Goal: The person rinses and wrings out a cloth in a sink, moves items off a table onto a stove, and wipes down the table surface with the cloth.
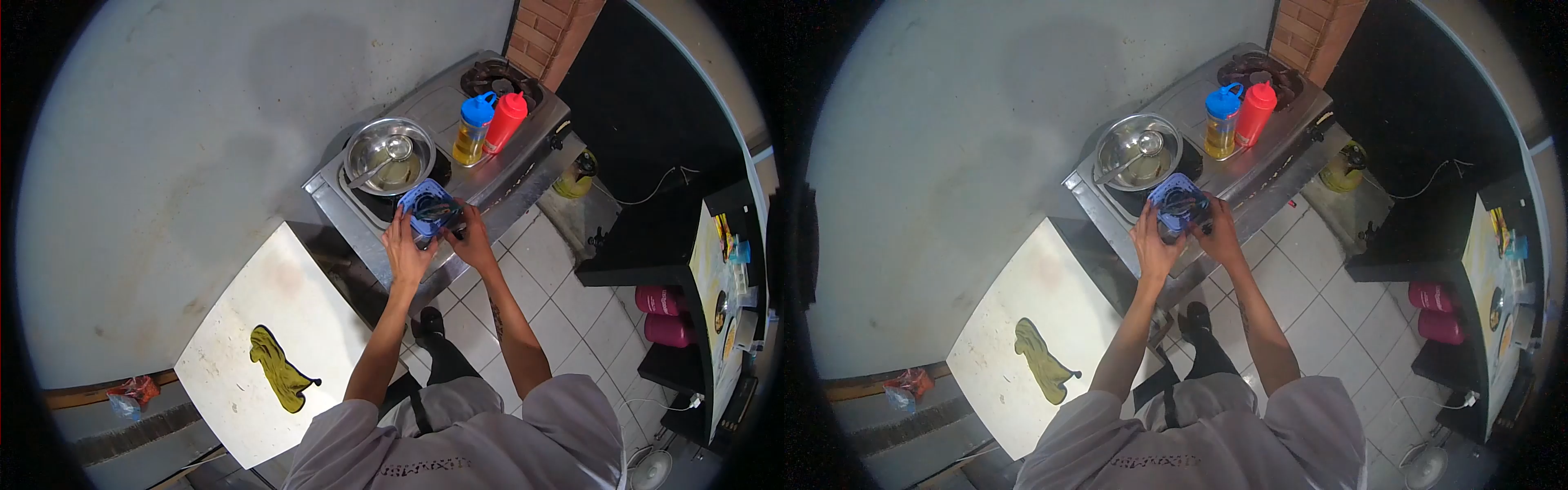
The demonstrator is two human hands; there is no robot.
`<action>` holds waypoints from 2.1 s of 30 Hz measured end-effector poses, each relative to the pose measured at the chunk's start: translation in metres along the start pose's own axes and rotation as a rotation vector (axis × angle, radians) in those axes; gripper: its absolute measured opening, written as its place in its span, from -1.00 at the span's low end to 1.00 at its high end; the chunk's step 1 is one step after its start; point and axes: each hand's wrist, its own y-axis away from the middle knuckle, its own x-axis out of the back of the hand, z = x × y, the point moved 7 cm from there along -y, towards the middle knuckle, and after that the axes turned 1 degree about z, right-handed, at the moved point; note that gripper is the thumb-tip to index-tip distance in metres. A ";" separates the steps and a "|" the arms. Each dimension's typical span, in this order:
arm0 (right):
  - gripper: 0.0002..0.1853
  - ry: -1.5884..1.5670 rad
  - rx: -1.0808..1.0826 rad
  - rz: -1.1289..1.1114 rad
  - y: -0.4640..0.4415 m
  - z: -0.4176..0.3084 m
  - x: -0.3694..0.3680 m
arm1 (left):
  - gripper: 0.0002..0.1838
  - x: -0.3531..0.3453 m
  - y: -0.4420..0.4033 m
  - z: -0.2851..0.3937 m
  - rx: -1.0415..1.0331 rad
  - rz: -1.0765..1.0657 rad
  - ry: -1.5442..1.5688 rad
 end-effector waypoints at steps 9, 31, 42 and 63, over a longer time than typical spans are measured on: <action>-0.23 0.069 0.058 0.001 -0.005 -0.004 -0.001 | -0.17 0.005 0.002 -0.004 0.042 0.056 -0.025; -0.83 0.203 -0.244 -0.168 0.043 -0.025 0.001 | -0.28 0.098 0.068 -0.032 0.236 0.204 0.035; -0.86 -0.175 0.164 -0.712 0.232 -0.149 -0.260 | -0.71 0.306 0.301 -0.196 0.729 0.505 -0.050; -0.08 0.562 0.442 -0.428 0.352 -0.216 -0.549 | -0.19 0.363 0.424 -0.308 0.748 -0.061 -0.255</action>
